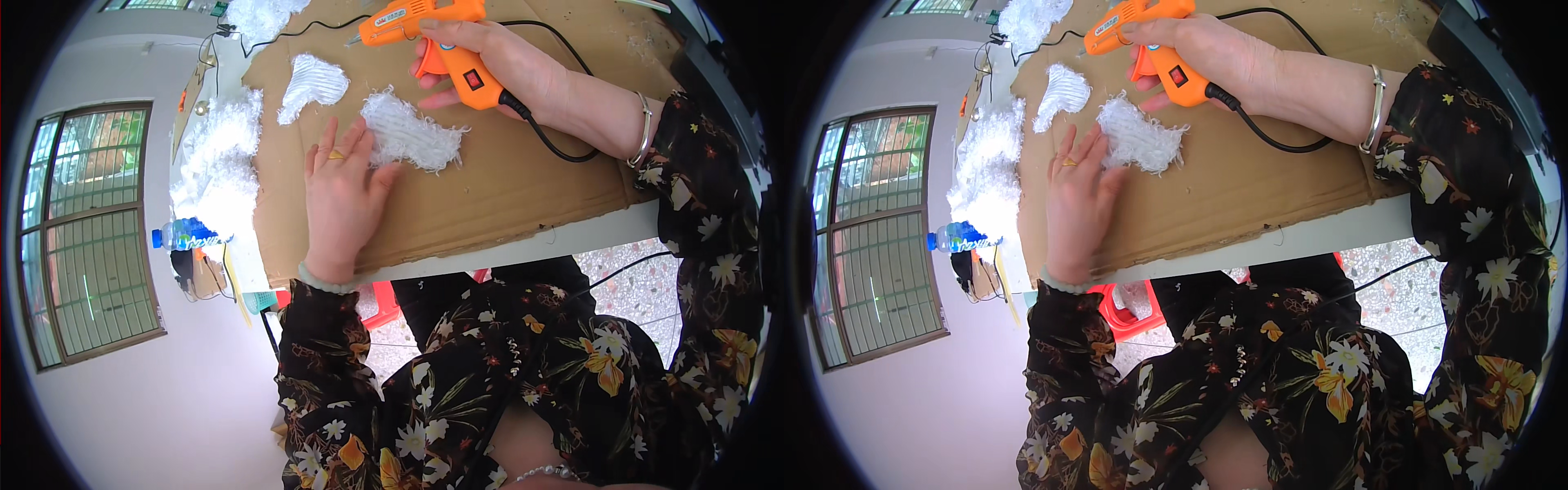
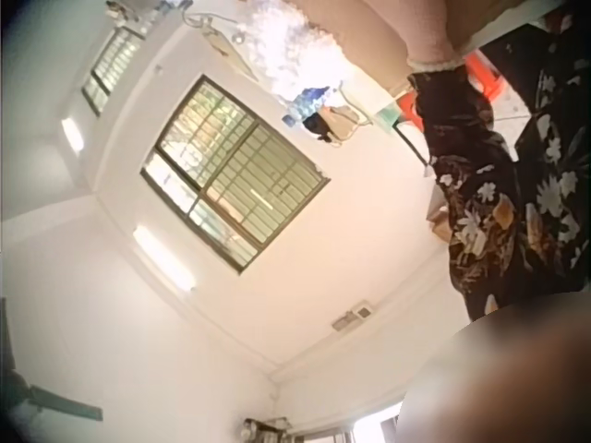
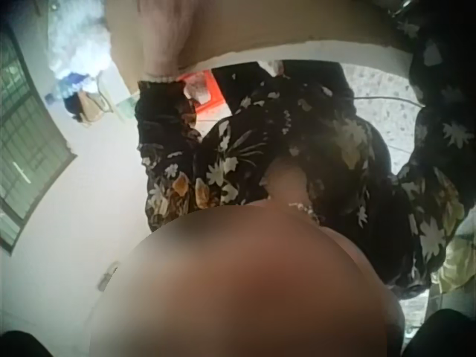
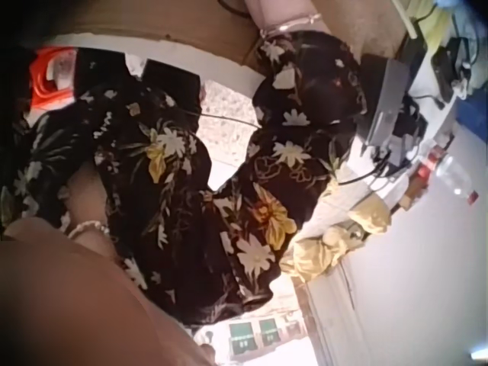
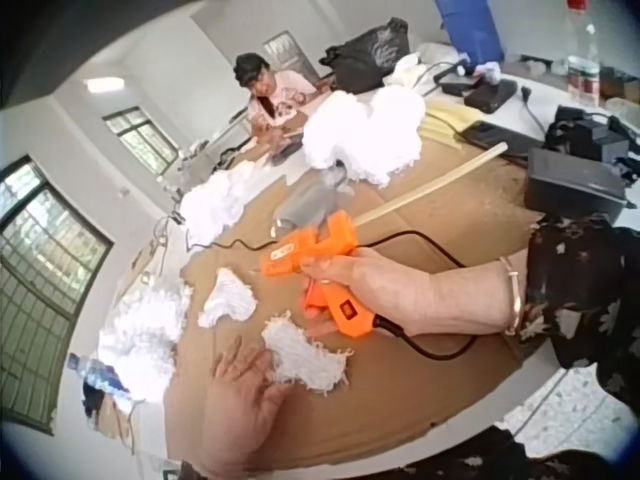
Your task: Glue stuffing onto white fabric cutouts using a hot glue gun.
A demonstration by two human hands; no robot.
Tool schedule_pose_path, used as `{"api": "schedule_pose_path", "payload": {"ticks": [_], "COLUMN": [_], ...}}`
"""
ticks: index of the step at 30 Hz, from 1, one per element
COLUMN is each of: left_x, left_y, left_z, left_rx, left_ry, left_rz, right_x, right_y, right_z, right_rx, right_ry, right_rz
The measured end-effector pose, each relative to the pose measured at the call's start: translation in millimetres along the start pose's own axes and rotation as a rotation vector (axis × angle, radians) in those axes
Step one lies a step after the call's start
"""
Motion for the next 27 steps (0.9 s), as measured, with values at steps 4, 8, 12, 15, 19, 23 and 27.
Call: {"api": "schedule_pose_path", "payload": {"ticks": [4,8,12,15,19,23,27], "left_x": [-6.5,6.4,-3.9,-9.3,8.2,-17.9,-27.9], "left_y": [3.8,10.3,6.1,-0.1,-16.0,0.3,-36.0], "left_z": [22.4,6.2,16.3,38.5,29.0,54.7,65.9], "left_rx": [-0.283,-0.082,-0.088,-0.226,-0.139,-0.077,-0.369], "left_ry": [0.589,0.153,0.127,0.443,0.385,0.232,0.566], "left_rz": [-0.172,0.003,0.029,-0.105,-0.150,-0.227,-0.424], "right_x": [-2.0,-0.6,-4.1,-6.1,-43.5,-11.4,-34.7], "right_y": [-0.6,0.6,-2.2,-2.4,-31.7,-40.2,-36.1], "right_z": [-1.7,2.4,4.7,12.5,-6.7,10.9,8.0], "right_rx": [0.000,0.008,-0.026,-0.081,-0.381,-0.039,-0.131], "right_ry": [0.015,0.037,0.072,0.081,0.047,-0.053,-0.023], "right_rz": [-0.007,0.031,0.016,0.017,0.068,-0.057,-0.170]}}
Point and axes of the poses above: each hand's wrist, its own y-axis away from the middle knuckle, its own x-axis out of the palm, z = x × y, the point moved 3 cm from there along -y, towards the middle knuckle, and after that the axes turned 12 degrees about y, right-handed, at the moved point
